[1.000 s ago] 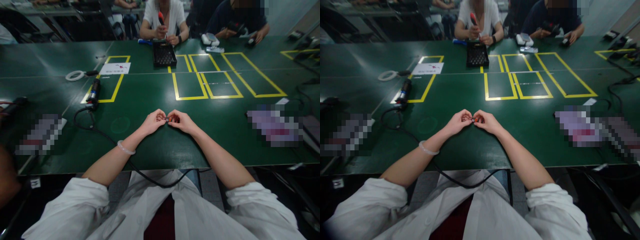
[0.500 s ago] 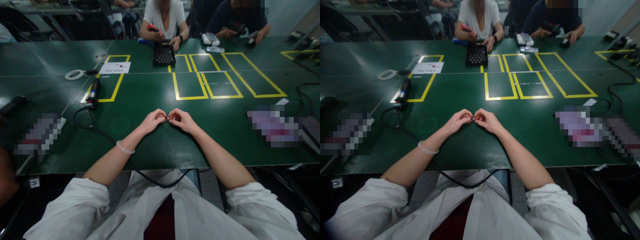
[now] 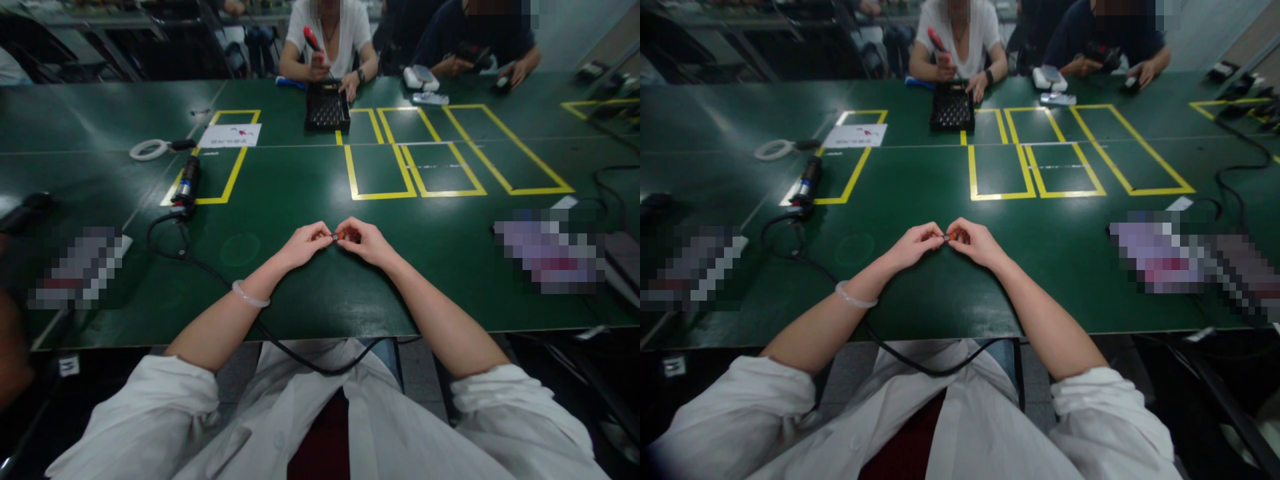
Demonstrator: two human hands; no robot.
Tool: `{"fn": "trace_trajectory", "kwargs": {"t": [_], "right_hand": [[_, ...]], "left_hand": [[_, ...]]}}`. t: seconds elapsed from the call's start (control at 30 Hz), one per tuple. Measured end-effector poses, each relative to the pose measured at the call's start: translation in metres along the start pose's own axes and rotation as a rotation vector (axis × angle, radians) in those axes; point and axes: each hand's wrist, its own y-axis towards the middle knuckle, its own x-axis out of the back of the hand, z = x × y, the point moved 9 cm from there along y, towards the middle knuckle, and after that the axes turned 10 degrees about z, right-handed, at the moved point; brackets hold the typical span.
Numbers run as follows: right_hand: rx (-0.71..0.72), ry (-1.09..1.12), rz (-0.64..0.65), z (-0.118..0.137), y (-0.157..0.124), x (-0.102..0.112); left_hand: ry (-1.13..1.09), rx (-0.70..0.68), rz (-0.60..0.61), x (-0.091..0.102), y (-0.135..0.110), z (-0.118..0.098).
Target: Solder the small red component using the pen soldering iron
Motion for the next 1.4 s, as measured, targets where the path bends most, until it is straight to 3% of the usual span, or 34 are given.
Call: {"fn": "trace_trajectory", "kwargs": {"t": [0.43, 0.57, 0.7, 0.83, 0.97, 1.07, 1.2, 1.3, 1.4], "right_hand": [[-0.042, 0.044, -0.033, -0.013, 0.000, 0.005], [-0.075, 0.101, -0.027, -0.021, 0.001, 0.004], [-0.092, 0.140, -0.018, -0.023, 0.002, 0.002], [-0.082, 0.147, -0.016, -0.021, 0.002, 0.004], [-0.104, 0.085, -0.037, -0.019, 0.001, 0.008], [-0.120, 0.075, -0.045, -0.021, 0.001, 0.009], [-0.123, 0.094, -0.042, -0.022, 0.002, 0.008], [-0.123, 0.100, -0.034, -0.022, 0.002, 0.007], [-0.126, 0.099, -0.028, -0.021, 0.001, 0.006]], "left_hand": [[-0.032, -0.011, -0.030, 0.001, 0.000, -0.003], [-0.047, -0.027, -0.054, 0.016, 0.000, 0.003], [0.124, 0.038, -0.168, 0.062, -0.003, 0.019], [0.563, 0.265, -0.300, 0.139, -0.020, 0.040], [0.887, 0.549, -0.508, 0.227, -0.062, 0.059], [0.921, 0.766, -0.627, 0.276, -0.099, 0.078], [0.783, 1.073, -0.494, 0.304, -0.129, 0.124], [0.788, 1.096, -0.448, 0.314, -0.135, 0.136], [0.828, 1.050, -0.449, 0.316, -0.137, 0.134]]}}
